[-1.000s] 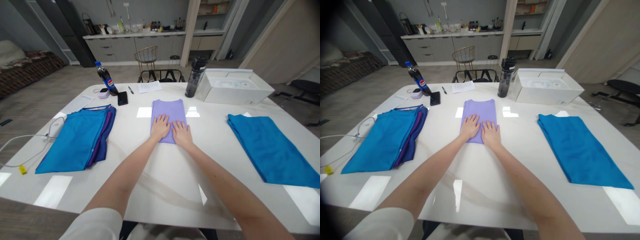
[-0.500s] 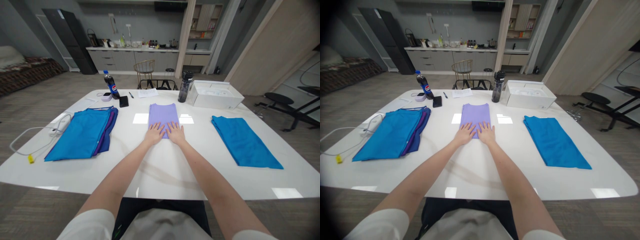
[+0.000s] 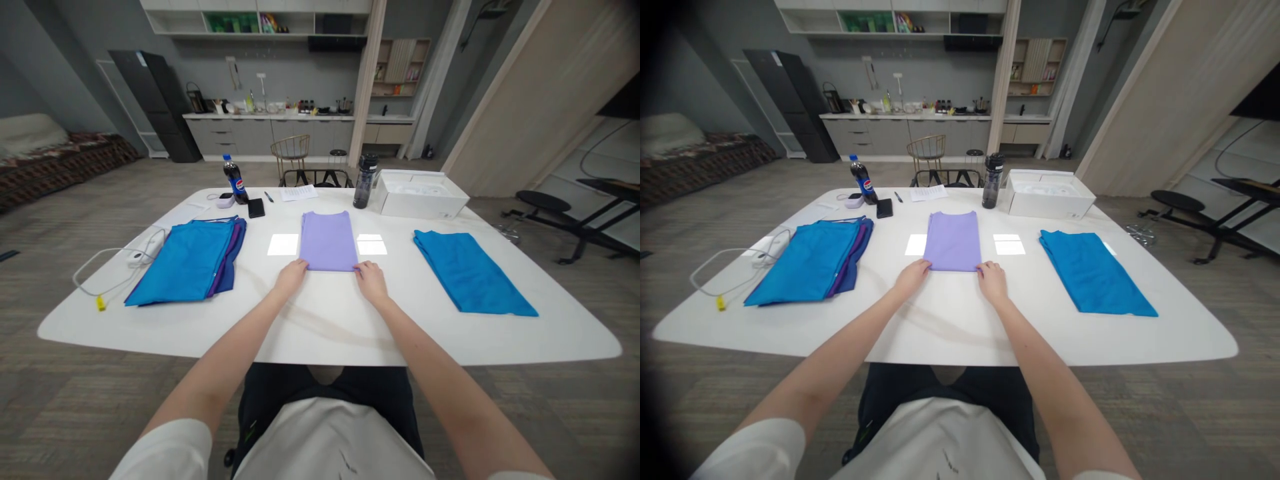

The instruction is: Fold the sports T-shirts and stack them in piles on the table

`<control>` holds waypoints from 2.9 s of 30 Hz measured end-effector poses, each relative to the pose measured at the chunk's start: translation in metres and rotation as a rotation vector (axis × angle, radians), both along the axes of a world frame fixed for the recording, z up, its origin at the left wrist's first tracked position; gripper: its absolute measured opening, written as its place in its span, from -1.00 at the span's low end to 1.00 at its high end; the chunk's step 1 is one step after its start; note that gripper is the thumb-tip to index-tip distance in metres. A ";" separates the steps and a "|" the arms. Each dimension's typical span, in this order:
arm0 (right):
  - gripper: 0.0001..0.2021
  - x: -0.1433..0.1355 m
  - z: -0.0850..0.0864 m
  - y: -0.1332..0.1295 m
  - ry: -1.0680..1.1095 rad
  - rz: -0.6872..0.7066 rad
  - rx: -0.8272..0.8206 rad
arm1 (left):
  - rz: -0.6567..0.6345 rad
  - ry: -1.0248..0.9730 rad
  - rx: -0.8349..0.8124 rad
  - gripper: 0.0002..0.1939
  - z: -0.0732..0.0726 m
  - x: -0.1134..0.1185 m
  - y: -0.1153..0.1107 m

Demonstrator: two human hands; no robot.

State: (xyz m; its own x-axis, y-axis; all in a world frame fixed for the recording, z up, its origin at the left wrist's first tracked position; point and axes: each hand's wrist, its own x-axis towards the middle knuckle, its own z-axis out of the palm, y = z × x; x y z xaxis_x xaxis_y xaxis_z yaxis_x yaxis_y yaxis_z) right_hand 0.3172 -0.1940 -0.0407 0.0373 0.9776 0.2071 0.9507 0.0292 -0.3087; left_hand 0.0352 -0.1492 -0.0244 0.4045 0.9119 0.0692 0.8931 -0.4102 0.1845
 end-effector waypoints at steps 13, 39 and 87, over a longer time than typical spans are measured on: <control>-0.74 0.009 0.001 -0.073 0.035 0.129 -0.051 | -0.145 0.192 -0.012 -0.64 0.020 -0.009 -0.068; -0.59 0.031 0.021 0.129 0.118 -0.162 -0.205 | 0.398 0.138 -0.144 -0.49 0.024 0.035 0.136; -0.66 0.416 0.164 0.036 0.107 -0.541 0.179 | -0.171 -1.070 -0.334 -0.85 0.093 0.464 0.074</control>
State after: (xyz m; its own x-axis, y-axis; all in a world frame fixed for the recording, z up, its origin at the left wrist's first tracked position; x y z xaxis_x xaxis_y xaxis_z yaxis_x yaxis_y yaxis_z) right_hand 0.7330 -0.1580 0.1236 0.5517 0.7637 0.3353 0.8087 -0.3914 -0.4392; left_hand 0.4989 -0.0752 0.0687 0.4050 0.8880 0.2180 0.1476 -0.2988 0.9428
